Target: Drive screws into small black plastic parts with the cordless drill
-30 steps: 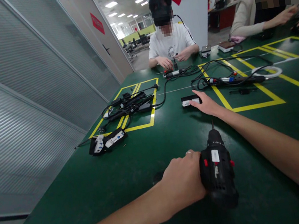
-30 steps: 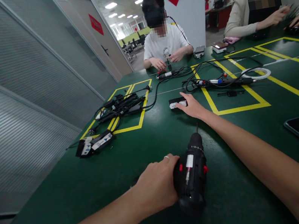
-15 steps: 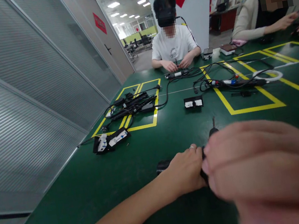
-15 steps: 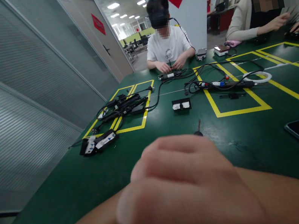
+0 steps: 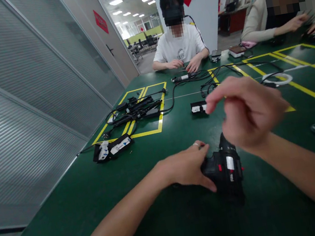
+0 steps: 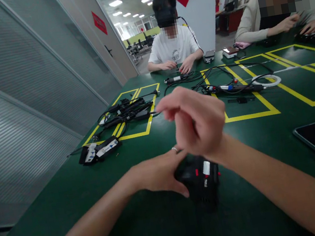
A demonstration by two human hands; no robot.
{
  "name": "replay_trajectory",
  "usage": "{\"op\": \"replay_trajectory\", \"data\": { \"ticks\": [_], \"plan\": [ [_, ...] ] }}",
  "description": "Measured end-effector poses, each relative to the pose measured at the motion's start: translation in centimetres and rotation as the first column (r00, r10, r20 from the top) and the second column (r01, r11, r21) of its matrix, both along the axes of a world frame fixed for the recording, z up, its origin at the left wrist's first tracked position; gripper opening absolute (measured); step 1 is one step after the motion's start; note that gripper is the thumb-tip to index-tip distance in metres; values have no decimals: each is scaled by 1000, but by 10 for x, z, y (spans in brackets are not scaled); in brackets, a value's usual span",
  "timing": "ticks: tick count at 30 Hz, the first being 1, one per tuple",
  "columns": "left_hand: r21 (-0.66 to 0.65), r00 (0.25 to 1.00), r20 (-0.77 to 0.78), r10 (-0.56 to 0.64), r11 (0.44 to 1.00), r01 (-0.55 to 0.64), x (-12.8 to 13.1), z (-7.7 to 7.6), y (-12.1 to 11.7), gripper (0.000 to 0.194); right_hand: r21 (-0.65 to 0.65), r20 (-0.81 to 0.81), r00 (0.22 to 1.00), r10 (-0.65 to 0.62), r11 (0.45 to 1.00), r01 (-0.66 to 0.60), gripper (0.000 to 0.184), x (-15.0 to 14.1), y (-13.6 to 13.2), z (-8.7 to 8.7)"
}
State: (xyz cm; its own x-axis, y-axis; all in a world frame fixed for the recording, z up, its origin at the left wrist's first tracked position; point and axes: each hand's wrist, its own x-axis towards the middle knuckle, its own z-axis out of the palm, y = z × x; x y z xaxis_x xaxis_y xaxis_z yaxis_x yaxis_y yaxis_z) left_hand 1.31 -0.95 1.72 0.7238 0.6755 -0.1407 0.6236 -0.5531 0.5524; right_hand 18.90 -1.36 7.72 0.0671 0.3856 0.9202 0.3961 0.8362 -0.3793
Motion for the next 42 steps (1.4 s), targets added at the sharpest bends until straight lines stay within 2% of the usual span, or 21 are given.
{"op": "replay_trajectory", "data": {
  "ticks": [1,2,3,5,6,7,10,12,14,18,22,27,30,32,33,34,36,38,42],
  "plan": [
    [45,1000,28,-5,999,4,-2,1,15,85,-91,-67,998,-22,996,16,29,1,26,-11],
    [124,998,67,19,992,-28,-2,0,33,82,-242,-122,992,-38,970,8,27,2,51,-24],
    [234,990,120,73,967,-100,-2,-5,51,77,-392,-179,982,-51,920,-24,25,5,74,-37],
    [427,971,199,130,880,-205,3,-21,89,68,-624,-287,957,-35,765,-159,21,13,108,-63],
    [490,974,197,116,849,-200,7,-32,107,64,-689,-330,943,-39,693,-212,21,17,119,-76],
    [538,977,189,102,821,-190,11,-43,122,63,-718,-359,932,-55,654,-238,21,21,127,-87],
    [618,985,152,78,771,-156,23,-69,152,64,-764,-354,931,-92,602,-231,20,30,137,-112],
    [643,990,125,67,754,-132,30,-77,162,66,-790,-350,930,-115,570,-226,20,33,140,-122],
    [663,995,86,43,743,-89,37,-79,166,60,-807,-348,929,-124,544,-229,21,34,143,-129],
    [683,998,54,30,728,-58,45,-75,168,42,-819,-336,933,-126,529,-223,22,34,149,-138],
    [693,997,55,45,718,-70,45,-75,166,40,-819,-314,940,-134,538,-197,22,35,150,-140],
    [704,997,81,12,707,-65,43,-77,162,40,-793,-219,965,-146,602,-89,21,38,147,-137],
    [732,986,165,-21,673,-108,41,-78,161,42,-769,-165,979,-118,637,-53,23,36,143,-133],
    [759,969,238,-61,634,-147,40,-80,161,44,-733,-175,984,-38,672,-104,29,31,140,-129],
    [773,959,267,-91,614,-157,41,-81,160,43,-718,-202,979,31,675,-169,35,28,138,-128],
    [786,950,286,-124,597,-159,41,-82,160,43,-708,-244,964,109,659,-254,42,25,136,-126],
    [803,936,304,-180,578,-149,44,-83,160,41,-705,-337,915,222,585,-401,51,19,135,-125],
    [799,928,315,-202,583,-144,45,-83,159,43,-702,-407,880,245,533,-473,51,18,135,-125],
    [755,936,329,-128,630,-179,43,-81,162,65,-688,-456,867,202,538,-488,36,29,141,-127]
  ]
}}
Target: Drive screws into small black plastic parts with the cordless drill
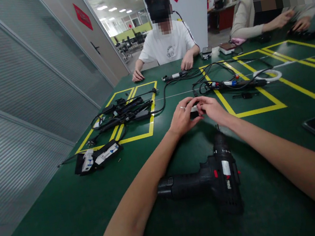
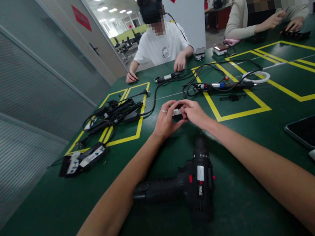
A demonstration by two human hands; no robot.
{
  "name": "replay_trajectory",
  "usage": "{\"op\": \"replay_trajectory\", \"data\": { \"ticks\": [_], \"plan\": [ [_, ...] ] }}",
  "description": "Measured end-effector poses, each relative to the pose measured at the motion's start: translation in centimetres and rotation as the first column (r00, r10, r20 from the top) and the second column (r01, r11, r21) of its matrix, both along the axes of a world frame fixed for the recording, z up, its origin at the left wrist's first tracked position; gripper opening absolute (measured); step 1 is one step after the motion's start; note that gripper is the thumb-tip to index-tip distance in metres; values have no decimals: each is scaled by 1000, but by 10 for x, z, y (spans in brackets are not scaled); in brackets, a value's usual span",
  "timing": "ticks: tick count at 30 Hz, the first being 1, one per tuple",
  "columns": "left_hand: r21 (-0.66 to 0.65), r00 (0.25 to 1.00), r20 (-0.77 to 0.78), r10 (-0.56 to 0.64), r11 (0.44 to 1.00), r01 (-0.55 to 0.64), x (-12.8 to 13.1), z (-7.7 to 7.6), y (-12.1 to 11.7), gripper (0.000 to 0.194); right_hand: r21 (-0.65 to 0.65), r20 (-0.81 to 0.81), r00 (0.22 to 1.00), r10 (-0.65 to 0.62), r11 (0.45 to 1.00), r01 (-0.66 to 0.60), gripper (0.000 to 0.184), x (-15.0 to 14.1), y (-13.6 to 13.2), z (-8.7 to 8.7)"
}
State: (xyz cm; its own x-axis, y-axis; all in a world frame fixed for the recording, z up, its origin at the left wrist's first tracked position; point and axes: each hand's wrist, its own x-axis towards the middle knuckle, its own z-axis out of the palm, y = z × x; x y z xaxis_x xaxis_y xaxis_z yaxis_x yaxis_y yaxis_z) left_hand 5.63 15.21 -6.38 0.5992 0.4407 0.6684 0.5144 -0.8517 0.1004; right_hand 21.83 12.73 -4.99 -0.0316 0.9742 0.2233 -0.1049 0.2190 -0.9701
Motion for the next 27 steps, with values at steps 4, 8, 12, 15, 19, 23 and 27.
{"op": "replay_trajectory", "data": {
  "ticks": [4,8,12,15,19,23,27],
  "plan": [
    [-141,993,-52,102,984,-109,-7,-6,15,46,61,261,950,-170,985,160,25,18,3,-1],
    [-307,998,42,43,951,-28,-8,-13,23,27,271,629,733,-260,957,107,31,25,0,-7],
    [-383,987,160,-6,921,68,-7,-13,21,32,331,728,640,-245,944,-15,25,24,0,-12],
    [-439,986,165,-2,896,75,-7,-13,22,51,302,696,682,-226,953,7,21,25,4,-13],
    [-543,982,123,146,838,-56,-11,-9,25,54,310,533,800,-275,943,119,26,33,12,-15],
    [-660,945,10,326,712,-239,-30,10,20,66,257,326,857,-399,910,326,32,46,18,-28],
    [-682,898,-132,419,619,-389,-68,39,-6,67,209,307,834,-459,887,411,33,54,19,-42]
  ]
}}
